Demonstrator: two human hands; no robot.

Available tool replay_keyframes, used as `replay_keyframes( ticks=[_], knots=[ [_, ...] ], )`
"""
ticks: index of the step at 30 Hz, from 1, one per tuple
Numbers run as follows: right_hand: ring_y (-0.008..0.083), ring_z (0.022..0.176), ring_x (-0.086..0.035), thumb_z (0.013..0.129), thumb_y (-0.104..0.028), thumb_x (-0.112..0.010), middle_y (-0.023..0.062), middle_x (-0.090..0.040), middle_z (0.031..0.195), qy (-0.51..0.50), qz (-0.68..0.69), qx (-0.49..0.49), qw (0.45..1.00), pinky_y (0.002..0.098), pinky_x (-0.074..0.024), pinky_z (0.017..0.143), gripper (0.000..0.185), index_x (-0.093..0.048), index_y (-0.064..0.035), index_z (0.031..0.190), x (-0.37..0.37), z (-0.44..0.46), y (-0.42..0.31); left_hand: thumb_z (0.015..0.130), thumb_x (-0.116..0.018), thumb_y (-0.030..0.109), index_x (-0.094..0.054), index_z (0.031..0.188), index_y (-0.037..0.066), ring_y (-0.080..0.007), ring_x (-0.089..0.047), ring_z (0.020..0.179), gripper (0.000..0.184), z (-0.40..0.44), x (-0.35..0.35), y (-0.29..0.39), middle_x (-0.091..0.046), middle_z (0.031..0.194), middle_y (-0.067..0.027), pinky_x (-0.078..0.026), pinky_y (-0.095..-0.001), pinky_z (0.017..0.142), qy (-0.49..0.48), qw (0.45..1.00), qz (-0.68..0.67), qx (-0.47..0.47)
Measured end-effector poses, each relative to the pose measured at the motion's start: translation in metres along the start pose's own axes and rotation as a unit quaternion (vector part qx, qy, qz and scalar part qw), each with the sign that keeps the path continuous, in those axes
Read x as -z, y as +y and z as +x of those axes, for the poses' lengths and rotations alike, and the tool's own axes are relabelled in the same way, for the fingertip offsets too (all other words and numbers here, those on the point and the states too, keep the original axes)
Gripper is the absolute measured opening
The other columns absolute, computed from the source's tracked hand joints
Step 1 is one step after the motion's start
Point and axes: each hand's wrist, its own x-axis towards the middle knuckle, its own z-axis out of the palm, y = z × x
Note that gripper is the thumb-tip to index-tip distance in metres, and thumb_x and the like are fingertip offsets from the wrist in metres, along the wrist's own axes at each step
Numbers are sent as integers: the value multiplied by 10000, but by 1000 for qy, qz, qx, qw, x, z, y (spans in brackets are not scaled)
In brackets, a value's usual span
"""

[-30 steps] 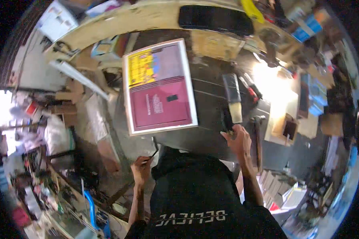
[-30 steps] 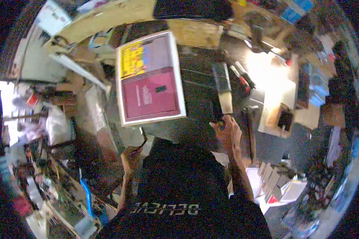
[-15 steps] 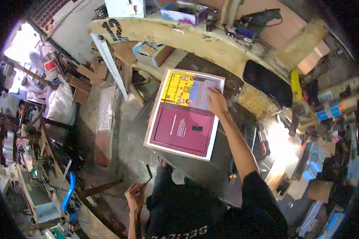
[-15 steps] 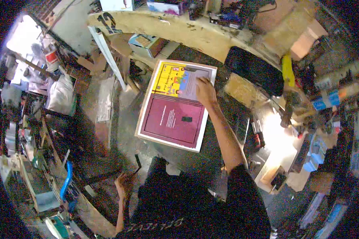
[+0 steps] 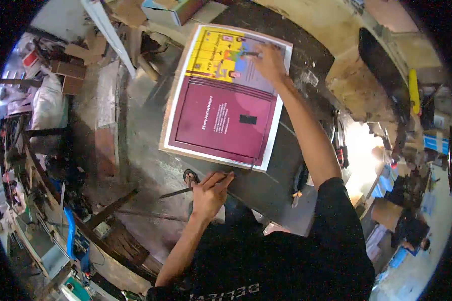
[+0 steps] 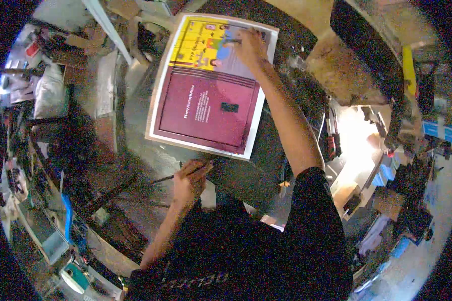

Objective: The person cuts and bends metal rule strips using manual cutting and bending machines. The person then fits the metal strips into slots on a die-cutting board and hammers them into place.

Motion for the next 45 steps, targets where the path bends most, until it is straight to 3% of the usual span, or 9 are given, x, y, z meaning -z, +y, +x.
replay_keyframes(
  ticks=[7,14,19,22,27,34,39,41,45],
  knots=[
    [270,729,-686,788,-211,-764,201,-692,1023,-130,66,-70,987,351,-515,645,232,-710,3,858,37,-6,-13,656,-697,-31,-746,1062,111,-216,-660,884,433,22,-57,-8,-674,930,-1,-572,-336,690,55,993,24,-98],
    [181,896,-665,911,-133,-666,93,-700,968,-38,61,-172,982,306,-509,788,164,-705,-24,1028,168,-208,-53,677,-703,-35,-760,1011,112,-198,-655,860,369,23,-63,-8,-676,905,-2,-566,-323,665,40,996,30,-77],
    [315,865,-633,861,-123,-684,127,-642,860,-138,145,-374,905,419,-476,810,167,-691,-62,1016,188,-320,-102,691,-709,-36,-768,977,111,-194,-651,811,326,28,-67,-5,-666,851,3,-557,-320,636,54,995,50,-69],
    [324,894,-626,845,-145,-713,147,-636,915,-205,90,-355,908,422,-489,792,226,-675,-56,1049,194,-343,-119,696,-711,-44,-767,978,109,-197,-649,795,326,28,-65,-6,-668,856,2,-551,-322,632,39,992,77,-90],
    [363,965,-612,857,-137,-698,172,-638,1016,-48,51,-363,929,449,-498,839,286,-636,-57,1124,237,-325,-117,714,-717,-53,-765,978,99,-230,-648,797,308,34,-64,-6,-681,873,-43,-548,-335,664,26,991,52,-118],
    [360,1112,-554,921,-192,-623,222,-591,1155,3,-251,-238,938,507,-450,929,328,-572,-29,1202,265,-285,46,771,-686,-92,-759,1001,54,-220,-674,843,281,27,-48,9,-712,909,-101,-534,-303,751,4,999,5,-45],
    [376,994,-583,1006,-138,-459,193,-560,1099,-201,-191,-187,942,454,-479,875,325,-511,15,1287,246,-271,122,780,-677,-115,-750,1036,11,-149,-677,710,294,16,-21,17,-729,830,-106,-518,-245,662,4,968,-237,81],
    [319,996,-593,1018,-133,-425,145,-578,1103,-108,-173,-195,959,440,-479,870,342,-498,36,1306,258,-307,109,790,-679,-108,-746,1035,-2,-150,-682,717,275,20,-5,30,-728,839,-115,-520,-243,661,-26,960,-247,129],
    [198,927,-630,889,-115,-699,53,-648,1052,-63,254,-466,845,323,-526,845,380,-554,-43,1234,294,-339,-77,814,-698,-78,-730,1030,-47,-168,-693,714,221,21,10,35,-722,837,-144,-530,-244,657,-66,905,-368,204]
  ],
)
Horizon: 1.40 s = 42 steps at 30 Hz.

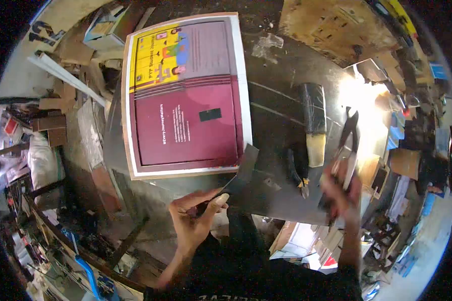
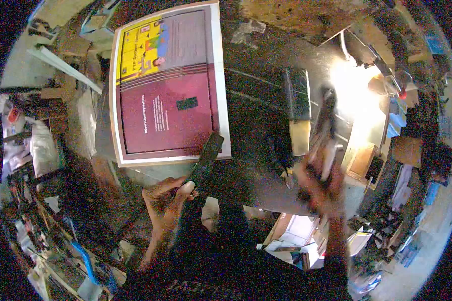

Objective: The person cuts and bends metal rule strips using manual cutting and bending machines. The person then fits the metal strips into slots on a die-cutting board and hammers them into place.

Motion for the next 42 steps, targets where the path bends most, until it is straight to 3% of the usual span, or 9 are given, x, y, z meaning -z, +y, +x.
replay_keyframes(
  ticks=[4,7,10,15,23,35,38,40,42],
  knots=[
    [231,1004,-619,897,-111,-694,91,-618,1098,-209,135,-153,957,360,-516,897,307,-575,-34,1170,-44,-48,-52,812,-704,-73,-733,1016,-53,-171,-695,705,207,-7,1,11,-722,811,-144,-530,-240,652,1,998,-59,30],
    [291,1151,-558,926,-148,-674,159,-555,1223,-322,56,78,942,408,-485,965,270,-585,-55,1164,-64,-50,-39,803,-707,-74,-741,998,-47,-166,-697,692,199,-8,6,14,-728,796,-142,-529,-241,643,-30,999,-26,-11],
    [353,1251,-477,933,-177,-669,202,-485,1307,-332,71,24,940,458,-454,1007,258,-596,-76,1160,-71,-53,-39,778,-730,-66,-748,983,-39,-153,-698,687,208,-8,16,12,-736,797,-133,-531,-245,638,-41,995,67,-55],
    [405,1236,-474,906,-159,-681,210,-460,1292,-350,-75,84,930,480,-454,992,298,-586,-76,1176,-69,-49,-60,747,-745,-63,-753,978,-27,-166,-710,708,233,-10,25,21,-744,833,-137,-542,-257,656,-76,986,135,-56],
    [363,1088,-561,792,8,-672,217,-541,1159,-314,-95,47,944,424,-438,945,514,-471,-32,1263,-74,-59,-64,736,-760,-67,-758,954,-19,-198,-727,741,224,-17,38,2,-747,876,-151,-551,-266,673,-73,980,142,-120],
    [461,1123,-523,777,-60,-630,243,-557,1143,-362,-132,-75,920,493,-414,940,527,-450,1,1268,-70,-58,-22,769,-717,-129,-720,993,-18,-174,-703,807,250,-17,27,3,-732,938,-139,-550,-281,725,-133,985,89,59],
    [475,1105,-534,778,-45,-616,256,-571,1125,-337,-134,-17,932,500,-431,925,537,-444,6,1284,-66,-56,-24,765,-719,-129,-714,985,-16,-157,-699,824,248,-11,23,-16,-728,941,-129,-549,-274,715,-142,988,55,14],
    [482,1087,-546,778,-32,-607,264,-578,1124,-321,-170,24,931,501,-452,905,551,-439,6,1302,-62,-54,-21,763,-710,-118,-717,972,11,-171,-691,769,246,-5,11,-39,-713,899,-107,-543,-283,664,-12,983,160,-89],
    [382,1014,-605,753,-1,-589,207,-604,1115,-269,-169,-21,948,437,-486,872,608,-431,7,1340,-47,-51,-6,761,-697,-112,-718,971,28,-193,-676,736,253,10,0,-43,-697,864,-97,-535,-296,639,19,956,243,-162]
  ],
)
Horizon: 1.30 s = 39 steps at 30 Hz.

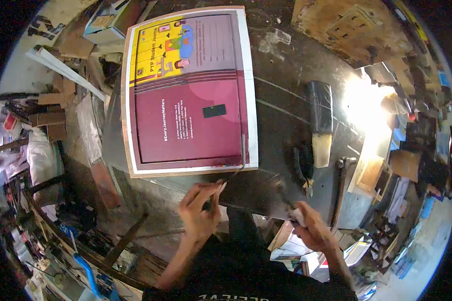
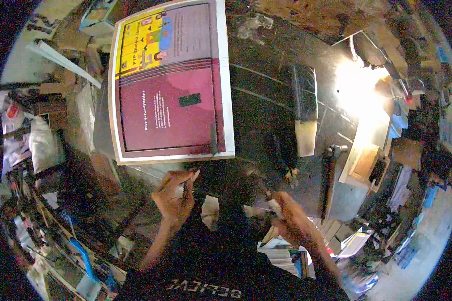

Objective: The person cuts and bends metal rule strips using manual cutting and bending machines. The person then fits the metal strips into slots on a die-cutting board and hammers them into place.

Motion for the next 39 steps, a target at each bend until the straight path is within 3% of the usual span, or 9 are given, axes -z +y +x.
replay_keyframes(
  ticks=[4,5,13,26,29,32,33,36,39],
  knots=[
    [165,897,-550,725,12,-546,70,-587,978,122,189,-200,954,312,-471,813,554,-473,46,1273,19,-1,3,717,-674,-97,-723,1015,72,-239,-641,725,345,2,-31,-16,-651,815,-55,-521,-335,592,62,984,133,-98],
    [144,890,-540,785,106,-526,79,-576,1094,125,216,-105,963,242,-503,718,656,-359,8,1413,19,-9,39,701,-679,-94,-722,1035,75,-235,-648,756,376,3,-36,-17,-651,828,-46,-524,-334,593,77,979,148,-116],
    [197,918,-568,794,-47,-506,110,-598,1057,312,143,-69,937,302,-488,813,579,-435,47,1361,8,-19,101,694,-676,-97,-723,1048,69,-248,-655,800,393,6,-45,-20,-653,854,-44,-535,-345,627,84,979,151,-112],
    [226,990,-546,817,-74,-461,123,-580,1097,312,8,-138,940,338,-446,935,646,-360,86,1435,10,-2,94,712,-665,-127,-725,1040,40,-253,-626,726,373,15,-33,-17,-642,804,-73,-520,-339,621,24,992,106,-62],
    [220,1036,-551,823,-84,-471,122,-582,1118,213,50,-180,959,337,-435,968,615,-392,80,1411,17,-5,89,727,-673,-116,-725,1035,39,-253,-626,727,349,16,-33,-17,-655,809,-76,-520,-335,627,25,992,108,-64],
    [212,1070,-551,828,-106,-534,102,-577,1117,328,56,-122,935,353,-431,981,539,-465,60,1337,-3,-22,119,752,-695,-95,-731,1018,36,-228,-631,713,298,16,-27,-9,-683,817,-79,-518,-321,630,25,994,89,-51],
    [208,1106,-544,837,-127,-588,100,-576,1152,251,309,-90,913,360,-427,999,554,-464,48,1349,-3,-22,109,766,-711,-84,-737,1005,33,-202,-637,699,267,16,-24,-2,-700,819,-81,-515,-307,628,20,997,71,-36],
    [291,1274,-492,828,-135,-715,171,-505,1388,92,244,-34,965,391,-369,1081,712,-392,11,1445,14,-23,22,771,-747,-70,-745,990,19,-142,-639,684,236,5,-6,26,-722,816,-95,-499,-274,634,-54,976,-176,118],
    [354,1341,-435,803,-28,-658,185,-409,1486,-14,45,84,995,412,-380,1095,794,-287,-33,1506,23,-4,1,767,-763,-74,-749,981,4,-110,-638,692,228,6,12,46,-726,808,-110,-487,-254,647,-94,966,-195,141]
  ],
)
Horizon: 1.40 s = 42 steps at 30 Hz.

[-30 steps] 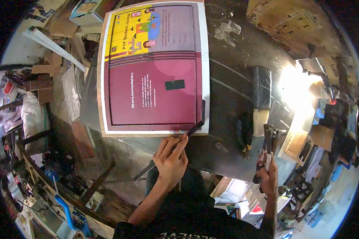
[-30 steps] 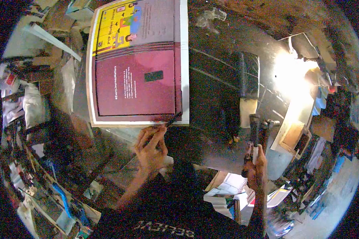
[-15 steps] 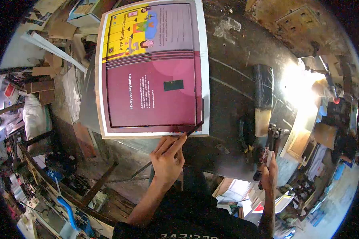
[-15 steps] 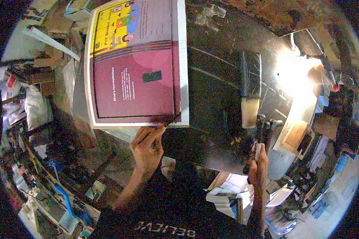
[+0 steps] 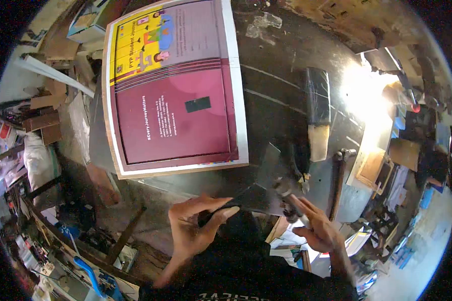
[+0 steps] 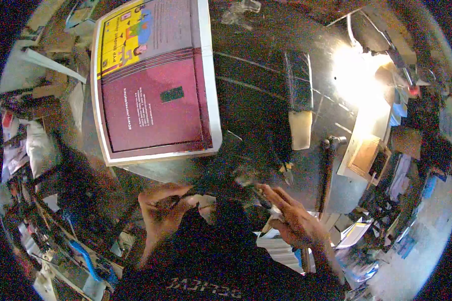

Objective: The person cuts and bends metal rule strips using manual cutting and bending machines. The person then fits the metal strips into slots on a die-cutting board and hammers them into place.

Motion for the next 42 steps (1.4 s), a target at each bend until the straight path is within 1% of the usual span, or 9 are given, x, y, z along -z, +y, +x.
replay_keyframes(
  ticks=[4,12,15,17,20,32,38,40,42],
  knots=[
    [401,1386,-355,793,78,-546,149,-254,1585,-131,-13,-27,991,418,-399,1107,880,-133,-81,1554,11,21,-25,741,-748,-105,-752,980,2,-144,-672,727,262,-6,6,-4,-743,872,-132,-508,-263,684,-15,1000,-6,3],
    [447,1296,-425,729,83,-613,197,-307,1562,-123,5,-51,991,479,-358,1079,1014,-120,-171,1578,5,14,-21,731,-758,-103,-753,973,5,-189,-719,820,265,-2,13,2,-745,925,-153,-546,-291,754,-22,999,42,-22],
    [448,1228,-460,722,59,-619,222,-385,1483,-90,-38,41,994,470,-374,1052,954,-185,-110,1555,3,16,-19,734,-770,-91,-752,973,9,-187,-722,837,260,-3,13,10,-745,927,-155,-551,-295,759,-41,998,55,0],
    [445,1176,-478,713,27,-624,238,-463,1319,-132,-33,-82,987,464,-385,1016,868,-262,-36,1500,6,17,-29,736,-775,-85,-752,974,11,-184,-723,844,258,-4,12,13,-745,928,-156,-553,-295,760,-42,998,48,23],
    [442,1144,-487,711,7,-624,229,-480,1172,-118,-46,-80,989,456,-387,994,760,-342,20,1417,3,24,-33,741,-778,-81,-750,980,13,-166,-715,810,258,-7,10,11,-746,910,-145,-544,-275,726,-42,998,12,48],
    [448,1221,-457,697,26,-659,227,-480,1270,-115,-59,-82,988,451,-377,1034,756,-378,25,1398,-9,26,-6,779,-757,-66,-746,981,21,-101,-661,742,221,-12,4,-24,-735,873,-104,-504,-241,656,-30,992,-51,107],
    [441,1250,-463,704,4,-681,225,-522,1260,74,-170,-104,977,466,-366,1054,752,-418,-33,1408,-4,5,18,733,-703,-126,-724,991,26,-204,-676,757,300,22,-5,-56,-707,862,-83,-531,-286,648,142,937,247,-202],
    [345,1098,-565,730,7,-634,165,-567,1131,148,-255,-42,955,419,-467,911,682,-457,-69,1384,0,2,33,721,-701,-108,-722,987,33,-251,-662,745,301,27,-12,-64,-688,850,-69,-533,-313,631,165,897,329,-244],
    [219,869,-563,748,-16,-554,90,-541,986,211,-102,-135,963,333,-491,714,606,-484,-61,1348,7,0,47,719,-695,-89,-728,1012,45,-245,-655,757,324,26,-18,-76,-686,854,-55,-529,-322,620,168,899,320,-246]
  ],
)
